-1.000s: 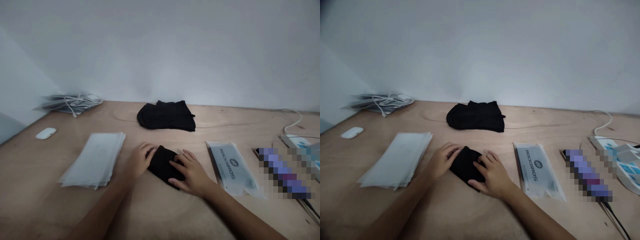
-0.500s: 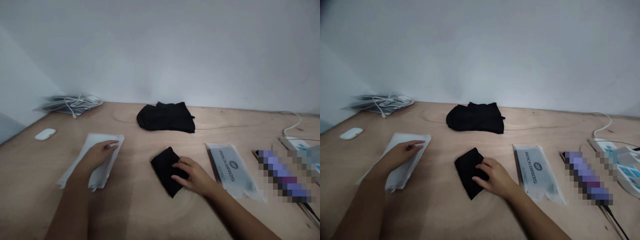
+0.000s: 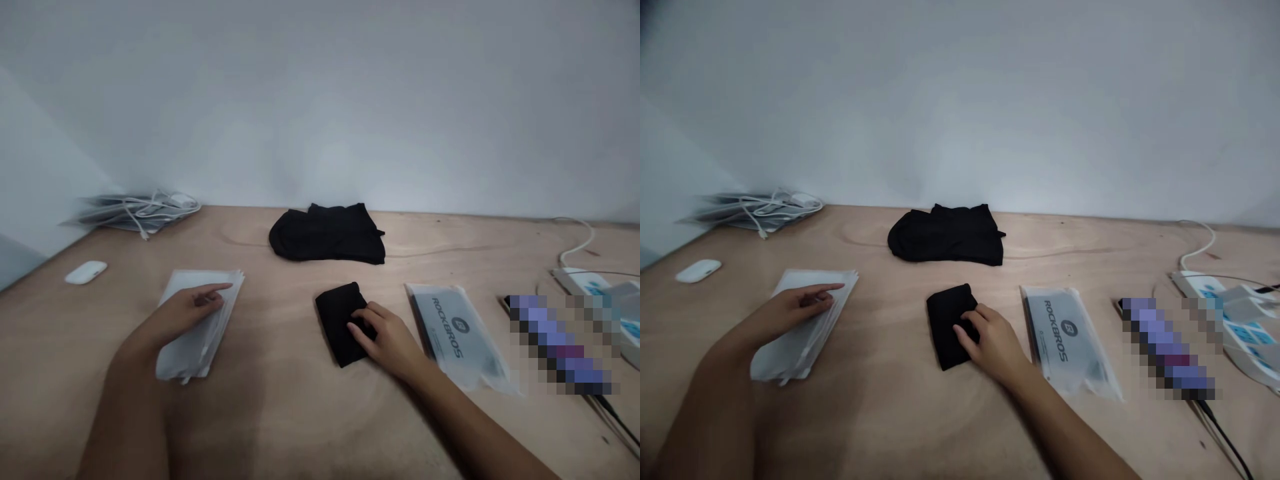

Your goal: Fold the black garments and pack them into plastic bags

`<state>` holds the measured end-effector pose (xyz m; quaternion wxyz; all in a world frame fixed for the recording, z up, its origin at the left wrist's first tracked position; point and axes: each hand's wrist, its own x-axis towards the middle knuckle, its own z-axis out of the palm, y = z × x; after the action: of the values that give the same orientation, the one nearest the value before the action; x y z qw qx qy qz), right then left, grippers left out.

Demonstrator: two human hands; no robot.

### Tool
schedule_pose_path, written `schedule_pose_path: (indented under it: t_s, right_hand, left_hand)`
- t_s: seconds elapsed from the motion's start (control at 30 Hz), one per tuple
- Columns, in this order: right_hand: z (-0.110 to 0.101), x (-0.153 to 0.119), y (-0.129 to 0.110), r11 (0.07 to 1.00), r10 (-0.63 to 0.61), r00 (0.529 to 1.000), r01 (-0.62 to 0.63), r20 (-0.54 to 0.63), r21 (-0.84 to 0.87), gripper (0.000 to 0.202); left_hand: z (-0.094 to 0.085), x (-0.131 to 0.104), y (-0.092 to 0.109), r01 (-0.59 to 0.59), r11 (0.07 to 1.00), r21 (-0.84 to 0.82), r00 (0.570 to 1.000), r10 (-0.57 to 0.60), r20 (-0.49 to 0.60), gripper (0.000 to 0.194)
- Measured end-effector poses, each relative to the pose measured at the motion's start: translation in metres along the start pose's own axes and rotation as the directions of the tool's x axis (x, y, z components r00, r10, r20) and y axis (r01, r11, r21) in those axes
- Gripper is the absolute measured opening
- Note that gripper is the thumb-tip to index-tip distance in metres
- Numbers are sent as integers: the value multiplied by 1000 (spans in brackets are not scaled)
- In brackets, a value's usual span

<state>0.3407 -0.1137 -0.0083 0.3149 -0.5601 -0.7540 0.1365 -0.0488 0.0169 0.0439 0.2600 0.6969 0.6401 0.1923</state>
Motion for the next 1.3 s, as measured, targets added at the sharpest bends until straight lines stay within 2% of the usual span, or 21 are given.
schedule_pose_path:
  t_s: [0.1,0.17,0.2,0.27,0.33,0.43,0.5,0.57,0.67,0.73,0.8,0.93,1.1,1.3]
  right_hand:
    - [0,1,-2,1000,19,1000,-20,-13,-11,20]
    - [1,2,-2,999,35,999,-35,-26,-28,20]
    - [1,2,-2,998,42,999,-43,-33,-38,20]
    - [2,2,-1,996,59,997,-62,-49,-62,22]
    - [3,0,0,991,85,994,-92,-74,-94,23]
    - [0,-2,1,976,135,982,-155,-130,-154,26]
    - [-4,-2,1,973,102,980,-133,-169,-188,28]
    - [-10,0,0,979,-35,989,5,-147,-202,34]
    - [-17,5,1,945,-274,960,280,56,-169,55]
    - [-16,7,4,929,-313,928,343,203,-140,67]
    - [-13,7,7,936,-280,917,327,285,-131,74]
    - [-5,6,14,948,-236,916,290,324,-130,80]
    - [-3,7,13,948,-206,918,273,340,-162,73]
    - [-7,8,13,950,-218,903,283,370,-130,81]
  left_hand:
    - [13,-2,17,-61,996,-67,993,54,-107,43]
    - [35,-7,37,-147,978,-147,954,101,-281,41]
    - [50,-11,48,-192,965,-179,937,126,-327,40]
    - [82,-19,69,-266,943,-202,940,208,-271,34]
    - [110,-26,85,-352,909,-223,933,323,-159,26]
    - [134,-32,99,-441,861,-254,894,445,-47,21]
    - [134,-34,102,-474,839,-268,872,489,-10,22]
    - [128,-34,102,-508,814,-281,847,531,5,24]
    - [117,-34,97,-599,755,-267,775,631,46,29]
    - [113,-35,93,-653,728,-206,722,681,118,33]
    - [111,-35,88,-671,728,-140,701,684,200,41]
    - [112,-32,82,-665,741,-92,698,661,277,40]
    - [115,-29,82,-686,725,-66,686,674,275,22]
    - [119,-30,83,-712,701,-26,676,696,243,24]
